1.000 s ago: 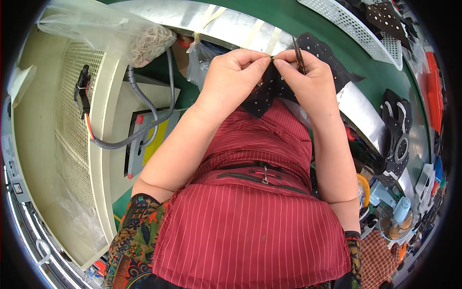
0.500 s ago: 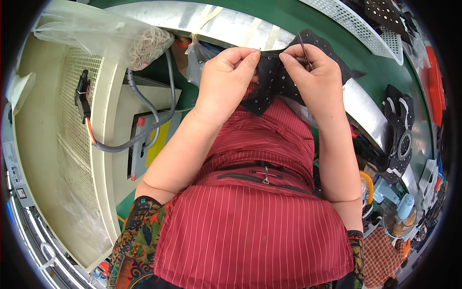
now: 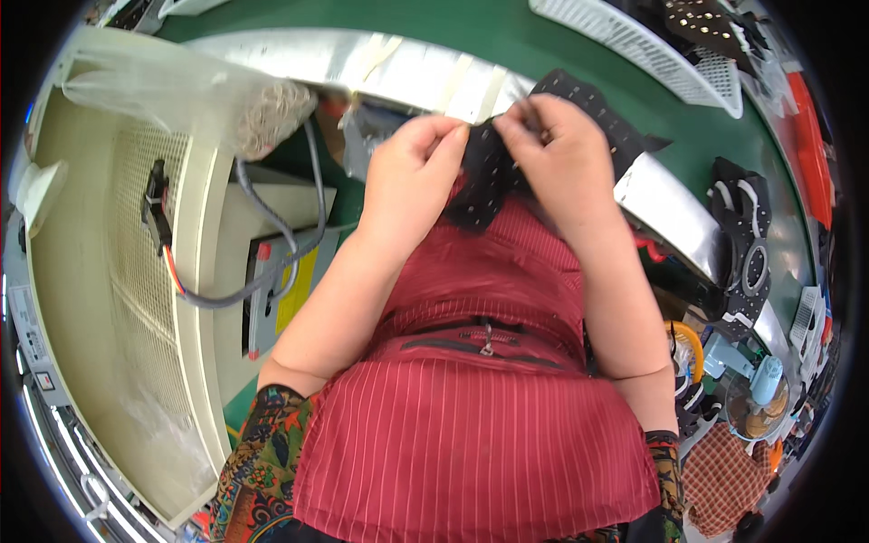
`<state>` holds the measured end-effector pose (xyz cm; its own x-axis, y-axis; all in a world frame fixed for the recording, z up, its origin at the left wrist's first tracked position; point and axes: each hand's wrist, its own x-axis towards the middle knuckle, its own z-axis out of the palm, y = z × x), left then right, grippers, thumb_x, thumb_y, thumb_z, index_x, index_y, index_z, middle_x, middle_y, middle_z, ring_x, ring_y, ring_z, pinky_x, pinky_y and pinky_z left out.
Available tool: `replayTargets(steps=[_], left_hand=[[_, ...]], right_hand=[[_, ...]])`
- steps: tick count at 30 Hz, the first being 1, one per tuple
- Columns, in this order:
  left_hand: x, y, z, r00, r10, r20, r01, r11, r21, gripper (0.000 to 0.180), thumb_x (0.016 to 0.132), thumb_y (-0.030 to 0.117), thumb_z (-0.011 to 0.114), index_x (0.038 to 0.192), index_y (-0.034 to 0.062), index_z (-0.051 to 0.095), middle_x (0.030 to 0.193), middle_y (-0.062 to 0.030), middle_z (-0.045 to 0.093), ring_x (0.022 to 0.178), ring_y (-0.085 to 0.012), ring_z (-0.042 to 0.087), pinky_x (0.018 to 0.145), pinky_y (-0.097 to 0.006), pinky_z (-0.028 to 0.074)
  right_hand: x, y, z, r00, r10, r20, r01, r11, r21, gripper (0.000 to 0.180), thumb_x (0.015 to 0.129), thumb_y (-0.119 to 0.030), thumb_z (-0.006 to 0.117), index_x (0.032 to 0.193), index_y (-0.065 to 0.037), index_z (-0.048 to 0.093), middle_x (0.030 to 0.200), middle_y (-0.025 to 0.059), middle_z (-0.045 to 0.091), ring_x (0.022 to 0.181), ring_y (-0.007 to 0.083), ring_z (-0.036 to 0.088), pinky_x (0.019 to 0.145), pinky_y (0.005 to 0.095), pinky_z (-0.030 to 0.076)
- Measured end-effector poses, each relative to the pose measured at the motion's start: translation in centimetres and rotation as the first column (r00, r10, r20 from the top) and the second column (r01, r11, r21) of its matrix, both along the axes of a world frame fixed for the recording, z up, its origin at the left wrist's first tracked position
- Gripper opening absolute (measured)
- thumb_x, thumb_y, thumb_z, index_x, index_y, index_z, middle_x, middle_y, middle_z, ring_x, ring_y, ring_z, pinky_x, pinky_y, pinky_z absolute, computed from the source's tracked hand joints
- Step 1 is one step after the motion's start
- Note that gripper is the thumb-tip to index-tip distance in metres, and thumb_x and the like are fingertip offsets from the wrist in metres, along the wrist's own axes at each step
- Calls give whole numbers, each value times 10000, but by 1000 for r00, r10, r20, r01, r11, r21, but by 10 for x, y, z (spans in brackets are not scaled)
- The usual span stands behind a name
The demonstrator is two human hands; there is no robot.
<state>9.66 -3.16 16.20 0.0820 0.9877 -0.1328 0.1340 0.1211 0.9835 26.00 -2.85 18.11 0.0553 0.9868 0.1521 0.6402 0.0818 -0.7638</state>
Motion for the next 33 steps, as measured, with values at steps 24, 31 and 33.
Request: replayTargets(steps=[24,31,33], left_hand=[[-12,3,8,967,-138,-214,172,974,148,225,876,73,607,1089,1,598,959,-60,665,890,-115,626,766,-249,498],[-28,11,4,923,-385,7,385,923,-21,264,903,113,581,1132,-16,607,997,-43,666,887,-100,598,791,-241,474],[-26,12,4,883,-442,-157,446,895,-11,259,905,123,579,1117,-20,618,993,-41,668,881,-99,597,794,-244,470]], right_hand=[[5,3,-1,964,235,127,-247,965,86,204,806,-269,625,864,-75,648,805,155,632,778,345,616,671,439,498],[4,-1,1,947,299,117,-287,952,-111,194,823,-239,624,858,-48,627,793,136,622,767,332,603,664,404,470],[2,1,1,936,318,151,-304,946,-111,191,825,-234,624,870,-48,627,796,133,622,768,327,603,667,399,470]])
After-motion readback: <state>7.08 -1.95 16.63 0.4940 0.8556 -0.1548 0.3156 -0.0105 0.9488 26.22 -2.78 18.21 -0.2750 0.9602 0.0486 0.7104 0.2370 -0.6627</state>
